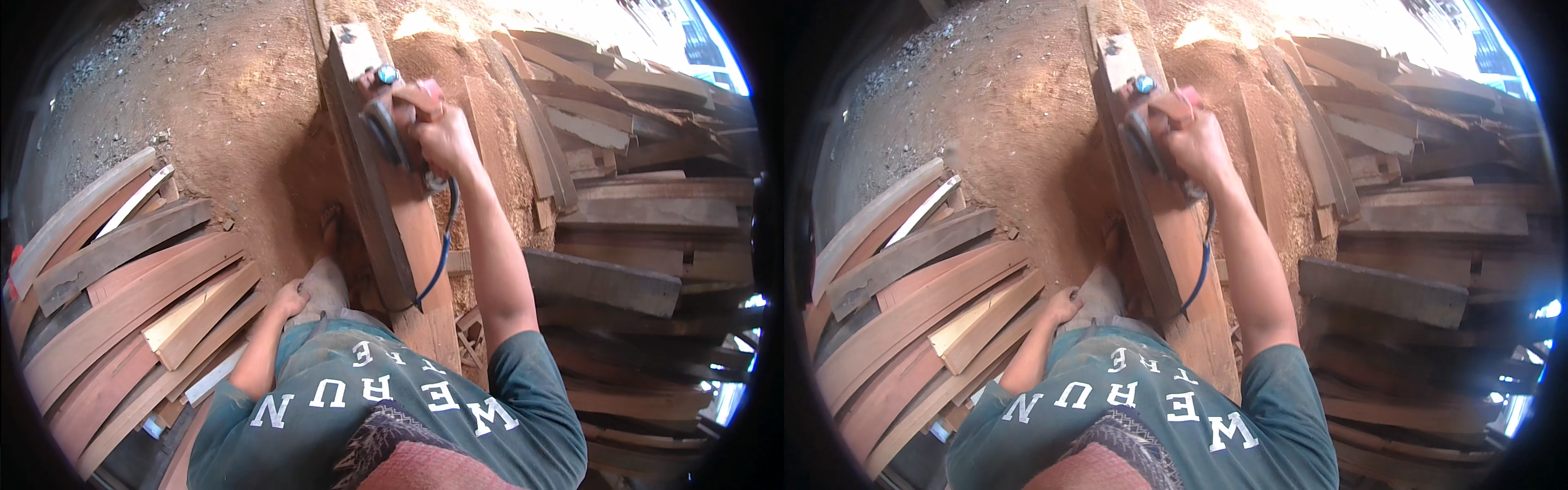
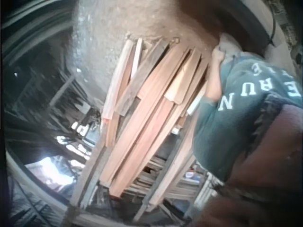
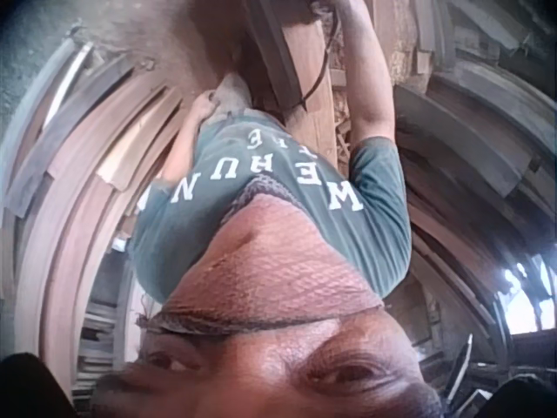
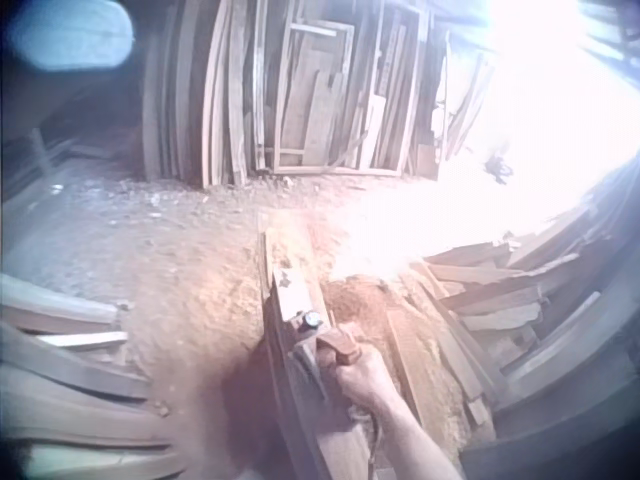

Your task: The person uses a circular saw to cut a wooden beam and then smooths its surfaces with an electric hand planer, using a try square to check for squareness.

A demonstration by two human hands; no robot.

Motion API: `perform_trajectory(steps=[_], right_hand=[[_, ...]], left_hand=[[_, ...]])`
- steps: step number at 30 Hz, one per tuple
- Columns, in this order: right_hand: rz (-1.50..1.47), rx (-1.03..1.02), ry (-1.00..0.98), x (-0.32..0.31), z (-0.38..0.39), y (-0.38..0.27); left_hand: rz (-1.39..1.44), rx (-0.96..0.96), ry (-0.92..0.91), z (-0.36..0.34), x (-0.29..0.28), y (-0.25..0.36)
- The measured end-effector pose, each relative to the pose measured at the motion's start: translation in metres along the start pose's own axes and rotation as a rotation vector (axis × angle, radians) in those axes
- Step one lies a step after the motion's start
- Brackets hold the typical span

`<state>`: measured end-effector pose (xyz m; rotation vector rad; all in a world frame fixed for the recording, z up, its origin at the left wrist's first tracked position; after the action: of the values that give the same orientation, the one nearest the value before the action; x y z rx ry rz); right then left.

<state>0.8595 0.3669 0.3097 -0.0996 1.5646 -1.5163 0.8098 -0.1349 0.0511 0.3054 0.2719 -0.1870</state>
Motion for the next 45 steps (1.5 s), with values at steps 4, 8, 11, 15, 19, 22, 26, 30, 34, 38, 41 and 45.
perform_trajectory(steps=[4,8,11,15,19,22,26,30,34,38,41,45], right_hand=[[0.176,-0.216,-0.043,0.028,-0.116,-0.046],[0.015,-0.259,-0.025,0.052,-0.221,-0.062],[-0.213,-0.234,-0.078,0.064,-0.242,-0.07],[-0.204,-0.174,-0.042,0.061,-0.193,-0.06],[0.013,-0.178,-0.042,0.045,-0.085,-0.032],[0.105,-0.115,-0.103,0.035,0.023,0.001],[-0.12,0.01,-0.084,0.014,0.199,0.05],[-0.012,0.226,-0.151,-0.013,0.366,0.087],[-0.037,0.35,-0.199,-0.021,0.431,0.108],[-0.091,0.245,-0.128,-0.01,0.359,0.089],[-0.107,0.07,-0.062,0.001,0.267,0.057],[-0.036,0.06,-0.07,0.016,0.148,0.038]], left_hand=[[0.07,-0.04,0.01,-0.009,-0.01,-0.012],[0.121,-0.072,0.036,-0.023,-0.015,-0.023],[0.18,-0.054,0.041,-0.034,-0.012,-0.035],[0.173,-0.084,0.006,-0.023,-0.012,-0.019],[0.108,-0.027,0.003,-0.023,0.003,-0.013],[0.003,0.051,0.02,-0.02,0.011,0.004],[-0.09,0.122,-0.012,-0.012,0.024,0.034],[-0.124,0.267,-0.025,0.005,0.055,0.06],[-0.033,0.317,-0.324,0.025,0.114,0.091],[-0.098,0.356,-0.618,0.049,0.174,0.141],[0.396,0.032,-0.922,0.062,0.224,0.142],[0.7,-0.235,-1.052,0.068,0.217,0.176]])
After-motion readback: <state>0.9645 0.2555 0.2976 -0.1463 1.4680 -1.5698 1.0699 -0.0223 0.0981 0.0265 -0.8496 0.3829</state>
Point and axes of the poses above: each hand's wrist, its own z-axis away from the middle knuckle, its own x-axis out of the palm, y = z × x, the point moved 7 cm from there along -z, towards the middle knuckle, and after that the axes turned 4 degrees about -x, right-handed, at the moved point
